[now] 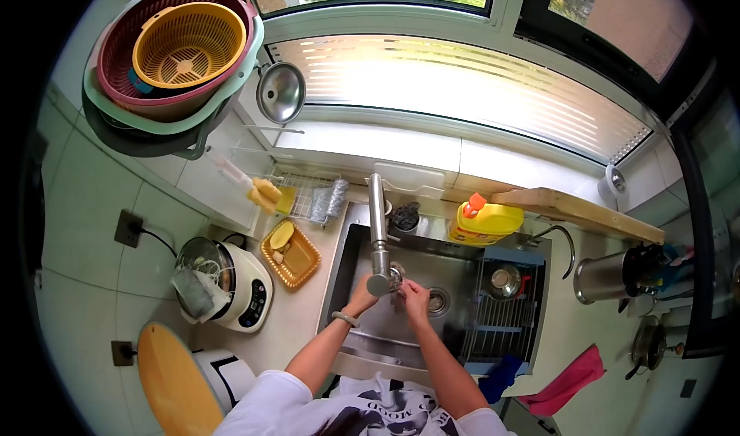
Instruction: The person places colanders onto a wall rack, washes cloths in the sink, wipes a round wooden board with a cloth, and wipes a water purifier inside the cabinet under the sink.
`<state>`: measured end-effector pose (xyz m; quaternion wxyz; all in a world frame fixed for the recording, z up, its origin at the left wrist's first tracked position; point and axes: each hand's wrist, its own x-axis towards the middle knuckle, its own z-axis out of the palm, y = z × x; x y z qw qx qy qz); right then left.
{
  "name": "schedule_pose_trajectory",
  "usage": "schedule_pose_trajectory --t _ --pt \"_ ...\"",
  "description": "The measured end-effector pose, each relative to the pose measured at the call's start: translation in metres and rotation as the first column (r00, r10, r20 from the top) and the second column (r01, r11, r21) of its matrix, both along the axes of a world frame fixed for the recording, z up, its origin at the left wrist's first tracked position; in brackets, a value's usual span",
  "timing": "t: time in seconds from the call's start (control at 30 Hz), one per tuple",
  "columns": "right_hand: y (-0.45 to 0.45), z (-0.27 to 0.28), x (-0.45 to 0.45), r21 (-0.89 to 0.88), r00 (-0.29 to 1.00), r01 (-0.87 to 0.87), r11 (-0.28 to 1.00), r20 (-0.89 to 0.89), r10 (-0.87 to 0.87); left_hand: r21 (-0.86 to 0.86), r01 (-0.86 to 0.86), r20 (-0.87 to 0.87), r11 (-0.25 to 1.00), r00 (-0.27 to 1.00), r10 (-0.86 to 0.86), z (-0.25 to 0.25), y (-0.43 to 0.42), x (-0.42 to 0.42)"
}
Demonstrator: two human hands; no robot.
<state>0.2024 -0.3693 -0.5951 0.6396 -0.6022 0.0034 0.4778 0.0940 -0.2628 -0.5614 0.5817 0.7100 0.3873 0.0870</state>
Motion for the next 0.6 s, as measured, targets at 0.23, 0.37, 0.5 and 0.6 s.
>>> schedule_pose_trajectory --t 0.23,0.37,0.5,0.6 --pt "-0.013 -0.027 0.023 -0.023 0.958 0.042 0.999 0.283 -0.034 0.023 -0.311 0.093 0.950 0.947 0.308 -0.072 0.009 -0.029" --pt "-0.011 -0.039 0.033 0.012 0.939 -0.002 1.000 0.343 -0.002 0.202 -0.269 0.140 0.942 0.960 0.244 -0.075 0.014 -0.023" --pt "-0.005 -0.032 0.049 0.005 0.942 0.048 0.999 0.332 -0.047 0.322 -0.090 0.085 0.943 0.994 0.065 -0.014 0.014 -0.014" --pt "-0.002 -0.012 0.059 -0.013 0.976 0.052 0.999 0.211 -0.049 0.463 0.253 -0.025 0.849 0.962 -0.273 -0.017 0.021 -0.012"
